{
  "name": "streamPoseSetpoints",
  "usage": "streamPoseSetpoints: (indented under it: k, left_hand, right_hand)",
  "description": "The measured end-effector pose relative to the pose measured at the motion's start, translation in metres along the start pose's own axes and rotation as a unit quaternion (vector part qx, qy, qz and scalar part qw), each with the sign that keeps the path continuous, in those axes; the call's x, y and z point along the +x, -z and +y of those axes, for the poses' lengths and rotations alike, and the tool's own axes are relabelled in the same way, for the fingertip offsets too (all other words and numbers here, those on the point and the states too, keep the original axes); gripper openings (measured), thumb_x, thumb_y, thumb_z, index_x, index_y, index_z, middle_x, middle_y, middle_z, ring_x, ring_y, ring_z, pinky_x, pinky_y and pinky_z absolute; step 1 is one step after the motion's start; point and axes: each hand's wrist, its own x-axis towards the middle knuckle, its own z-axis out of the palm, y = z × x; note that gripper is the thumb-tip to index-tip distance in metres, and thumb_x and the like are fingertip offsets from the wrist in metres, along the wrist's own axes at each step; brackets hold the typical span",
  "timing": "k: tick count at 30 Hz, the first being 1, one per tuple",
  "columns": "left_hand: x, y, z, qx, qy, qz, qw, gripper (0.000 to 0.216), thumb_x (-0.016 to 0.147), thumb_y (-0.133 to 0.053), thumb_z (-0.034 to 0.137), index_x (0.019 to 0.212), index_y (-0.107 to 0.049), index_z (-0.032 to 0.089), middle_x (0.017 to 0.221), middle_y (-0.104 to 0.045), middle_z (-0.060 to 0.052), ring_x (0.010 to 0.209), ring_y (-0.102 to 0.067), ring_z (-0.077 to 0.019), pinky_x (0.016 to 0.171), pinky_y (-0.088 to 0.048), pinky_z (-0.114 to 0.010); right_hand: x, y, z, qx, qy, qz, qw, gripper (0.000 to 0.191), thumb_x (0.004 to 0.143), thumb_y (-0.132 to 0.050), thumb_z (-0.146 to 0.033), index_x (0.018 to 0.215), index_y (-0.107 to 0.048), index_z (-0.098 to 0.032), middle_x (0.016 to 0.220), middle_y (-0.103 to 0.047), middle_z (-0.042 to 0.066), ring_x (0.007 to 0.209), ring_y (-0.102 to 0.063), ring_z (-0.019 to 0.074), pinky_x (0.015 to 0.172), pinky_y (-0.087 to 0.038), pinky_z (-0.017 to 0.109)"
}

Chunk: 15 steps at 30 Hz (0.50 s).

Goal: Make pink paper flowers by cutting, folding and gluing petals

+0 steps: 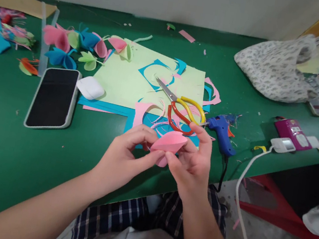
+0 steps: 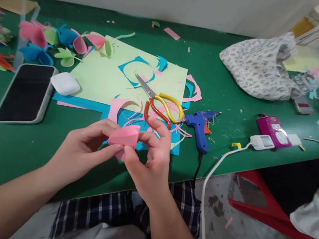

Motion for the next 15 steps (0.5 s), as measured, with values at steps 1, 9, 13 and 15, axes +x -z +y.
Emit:
streamPoseSetpoints:
  k: [1, 9, 13, 15]
  left_hand:
    - [-0.0003, -0.0002, -0.0004, 0.0, 0.0, 0.003, 1.0, 0.006, 0.08, -0.062, 0.025, 0.077, -0.062, 0.02, 0.077, -0.063, -0.002, 0.079, -0.056, -0.0154, 0.071, -0.047, -0.028]
    - [-0.0008, -0.0001, -0.0005, 0.012, 0.003, 0.021, 1.0, 0.006, 0.08, -0.061, 0.025, 0.078, -0.062, 0.019, 0.08, -0.062, -0.001, 0.078, -0.057, -0.0145, 0.07, -0.047, -0.028]
    - [-0.001, -0.0002, 0.001, 0.007, 0.012, 0.025, 1.0, 0.007, 0.079, -0.062, 0.026, 0.078, -0.061, 0.019, 0.08, -0.063, -0.001, 0.077, -0.057, -0.0141, 0.069, -0.046, -0.027]
    - [-0.0011, -0.0002, 0.001, 0.005, 0.013, 0.025, 1.0, 0.007, 0.08, -0.062, 0.026, 0.077, -0.061, 0.019, 0.079, -0.062, -0.001, 0.076, -0.057, -0.0139, 0.068, -0.046, -0.027]
  right_hand:
    - [0.0001, 0.0003, -0.0001, 0.002, 0.002, 0.002, 1.0, 0.055, 0.074, -0.062, -0.009, 0.119, -0.038, -0.031, 0.084, -0.062, -0.003, 0.079, -0.061, 0.014, 0.072, -0.05, 0.031]
    - [0.003, 0.0018, -0.0009, 0.017, 0.023, 0.005, 1.0, 0.055, 0.074, -0.062, -0.008, 0.118, -0.04, -0.031, 0.078, -0.062, -0.006, 0.076, -0.059, 0.0124, 0.084, -0.047, 0.035]
    - [0.0031, 0.0025, -0.0017, 0.015, 0.024, 0.012, 1.0, 0.053, 0.075, -0.063, -0.007, 0.117, -0.042, -0.032, 0.077, -0.062, -0.007, 0.077, -0.06, 0.0122, 0.088, -0.046, 0.036]
    - [0.0031, 0.0024, -0.0022, 0.012, 0.027, 0.006, 1.0, 0.054, 0.075, -0.062, -0.007, 0.117, -0.041, -0.032, 0.077, -0.062, -0.007, 0.077, -0.06, 0.0125, 0.087, -0.047, 0.036]
